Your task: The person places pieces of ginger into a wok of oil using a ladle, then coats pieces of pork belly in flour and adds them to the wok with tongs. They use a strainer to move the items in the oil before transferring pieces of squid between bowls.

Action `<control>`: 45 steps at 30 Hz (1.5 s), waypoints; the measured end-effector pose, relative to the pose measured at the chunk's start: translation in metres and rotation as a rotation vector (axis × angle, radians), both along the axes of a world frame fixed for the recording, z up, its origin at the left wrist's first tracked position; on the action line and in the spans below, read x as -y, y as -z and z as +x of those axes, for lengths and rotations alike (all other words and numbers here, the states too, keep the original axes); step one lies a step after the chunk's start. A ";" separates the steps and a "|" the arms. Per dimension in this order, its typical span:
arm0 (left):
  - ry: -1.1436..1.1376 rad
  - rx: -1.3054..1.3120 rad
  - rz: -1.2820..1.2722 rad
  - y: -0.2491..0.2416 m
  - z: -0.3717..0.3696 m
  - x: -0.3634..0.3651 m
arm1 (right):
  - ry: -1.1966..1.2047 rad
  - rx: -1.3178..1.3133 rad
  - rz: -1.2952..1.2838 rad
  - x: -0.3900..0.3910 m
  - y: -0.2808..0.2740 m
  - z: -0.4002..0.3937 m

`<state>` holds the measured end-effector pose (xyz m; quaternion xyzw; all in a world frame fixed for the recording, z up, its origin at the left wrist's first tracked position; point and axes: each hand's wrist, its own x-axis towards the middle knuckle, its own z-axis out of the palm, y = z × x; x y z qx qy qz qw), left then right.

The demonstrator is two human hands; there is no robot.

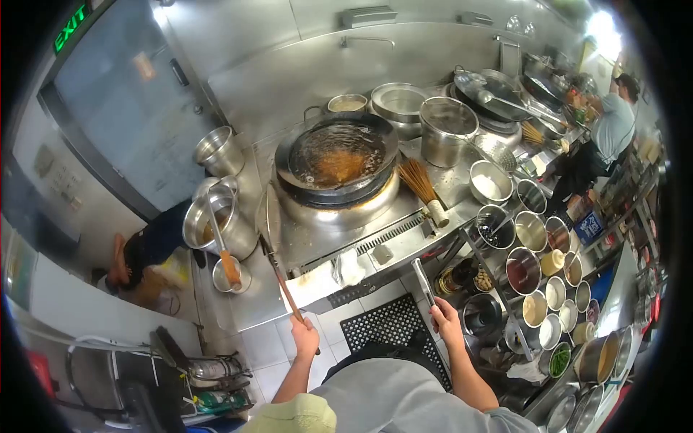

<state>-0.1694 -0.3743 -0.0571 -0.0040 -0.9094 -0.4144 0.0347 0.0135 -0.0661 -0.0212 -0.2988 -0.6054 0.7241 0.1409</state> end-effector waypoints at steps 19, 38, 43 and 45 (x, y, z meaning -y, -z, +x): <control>0.022 0.224 0.082 -0.212 0.010 -0.008 | -0.115 0.017 -0.140 -0.129 0.033 0.003; 0.542 0.280 -0.518 -0.313 -0.124 -0.104 | -0.018 0.015 -0.120 -0.127 0.032 -0.013; 0.485 0.296 -0.239 -0.308 -0.137 -0.092 | 0.030 0.019 0.000 -0.123 0.048 -0.007; 0.445 0.323 -0.060 -0.306 -0.138 -0.090 | 0.004 0.039 0.098 -0.122 0.044 -0.013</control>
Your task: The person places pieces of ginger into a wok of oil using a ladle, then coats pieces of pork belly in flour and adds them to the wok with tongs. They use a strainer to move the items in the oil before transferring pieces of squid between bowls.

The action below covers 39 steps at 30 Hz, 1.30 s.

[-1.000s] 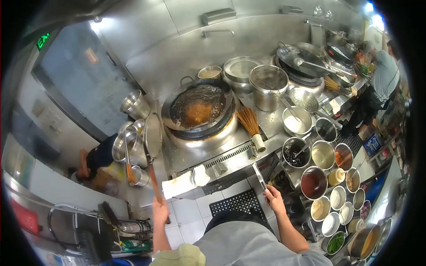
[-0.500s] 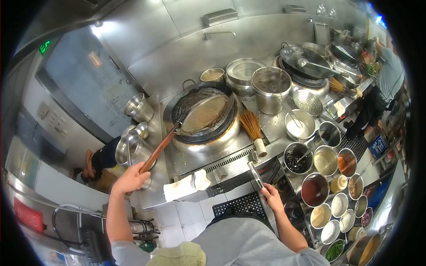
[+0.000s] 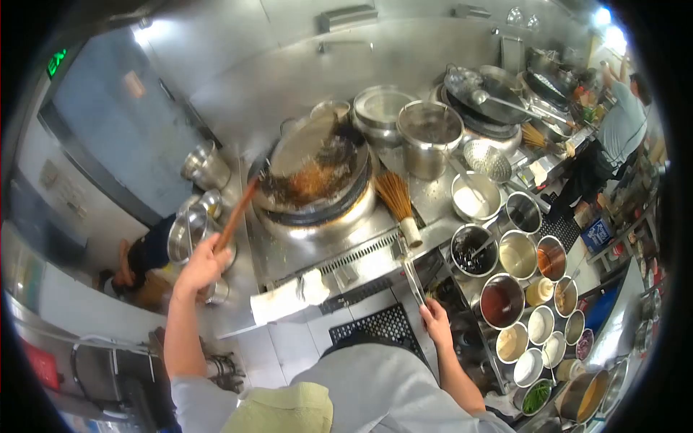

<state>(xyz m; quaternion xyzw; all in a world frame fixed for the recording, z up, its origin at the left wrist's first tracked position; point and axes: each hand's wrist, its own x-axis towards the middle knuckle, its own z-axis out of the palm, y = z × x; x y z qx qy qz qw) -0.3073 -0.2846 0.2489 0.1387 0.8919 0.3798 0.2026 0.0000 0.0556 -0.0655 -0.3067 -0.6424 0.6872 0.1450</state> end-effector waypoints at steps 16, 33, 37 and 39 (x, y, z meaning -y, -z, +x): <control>-0.274 0.274 0.807 0.113 0.054 0.018 | -0.155 0.163 0.771 0.030 0.027 -0.170; -0.284 0.188 0.696 0.146 -0.002 0.025 | 0.335 -0.818 -0.755 -0.181 -0.172 -0.158; -0.274 -0.023 0.415 0.159 -0.033 0.019 | 0.252 -0.668 -0.894 -0.227 -0.129 -0.188; -0.197 -0.286 0.293 0.149 -0.041 0.011 | 0.061 -0.602 -1.107 -0.204 -0.145 -0.193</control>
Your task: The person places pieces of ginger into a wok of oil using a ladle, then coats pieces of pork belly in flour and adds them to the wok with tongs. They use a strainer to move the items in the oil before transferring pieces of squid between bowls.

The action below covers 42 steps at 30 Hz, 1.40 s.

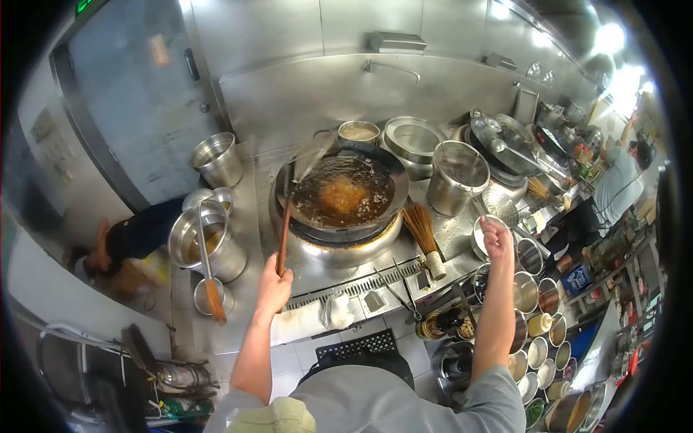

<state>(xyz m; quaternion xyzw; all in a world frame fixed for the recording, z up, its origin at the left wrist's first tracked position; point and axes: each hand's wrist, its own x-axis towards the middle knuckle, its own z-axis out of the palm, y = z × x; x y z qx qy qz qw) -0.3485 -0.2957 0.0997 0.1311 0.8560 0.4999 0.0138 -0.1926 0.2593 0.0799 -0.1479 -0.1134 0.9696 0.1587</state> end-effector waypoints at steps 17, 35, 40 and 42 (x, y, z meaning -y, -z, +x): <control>0.078 -0.193 -0.659 -0.013 -0.008 -0.046 | -0.073 0.170 0.919 0.089 -0.072 -0.021; 0.075 -0.125 -0.794 -0.056 0.037 -0.030 | -0.206 0.239 1.080 0.086 -0.050 -0.039; 0.070 -0.083 -0.802 -0.080 0.054 -0.028 | -0.223 0.228 1.142 0.090 -0.053 -0.041; 0.081 -0.090 -0.782 -0.083 0.051 -0.027 | -0.244 0.226 1.147 0.093 -0.059 -0.039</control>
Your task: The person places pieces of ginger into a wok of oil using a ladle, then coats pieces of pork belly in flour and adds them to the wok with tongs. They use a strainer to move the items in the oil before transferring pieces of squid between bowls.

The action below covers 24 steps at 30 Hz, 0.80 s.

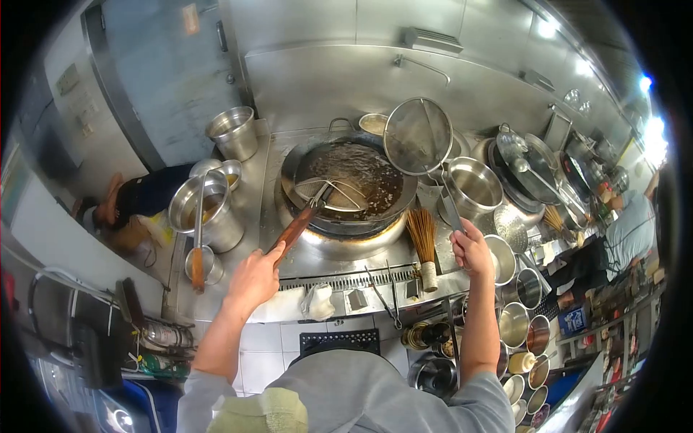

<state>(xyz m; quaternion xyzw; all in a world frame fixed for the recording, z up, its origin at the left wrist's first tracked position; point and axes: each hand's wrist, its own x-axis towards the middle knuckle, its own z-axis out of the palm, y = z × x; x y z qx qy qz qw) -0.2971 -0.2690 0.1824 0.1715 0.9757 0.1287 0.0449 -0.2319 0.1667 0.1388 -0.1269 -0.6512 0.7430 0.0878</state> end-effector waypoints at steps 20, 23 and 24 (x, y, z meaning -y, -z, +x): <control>0.027 0.022 0.035 0.013 0.030 0.013 | 0.215 0.048 0.396 0.023 0.017 -0.028; 0.053 0.069 0.084 0.036 0.027 0.012 | 0.206 0.087 0.434 0.031 0.024 -0.039; 0.060 0.070 0.111 0.040 0.026 0.012 | 0.200 0.097 0.454 0.032 0.028 -0.043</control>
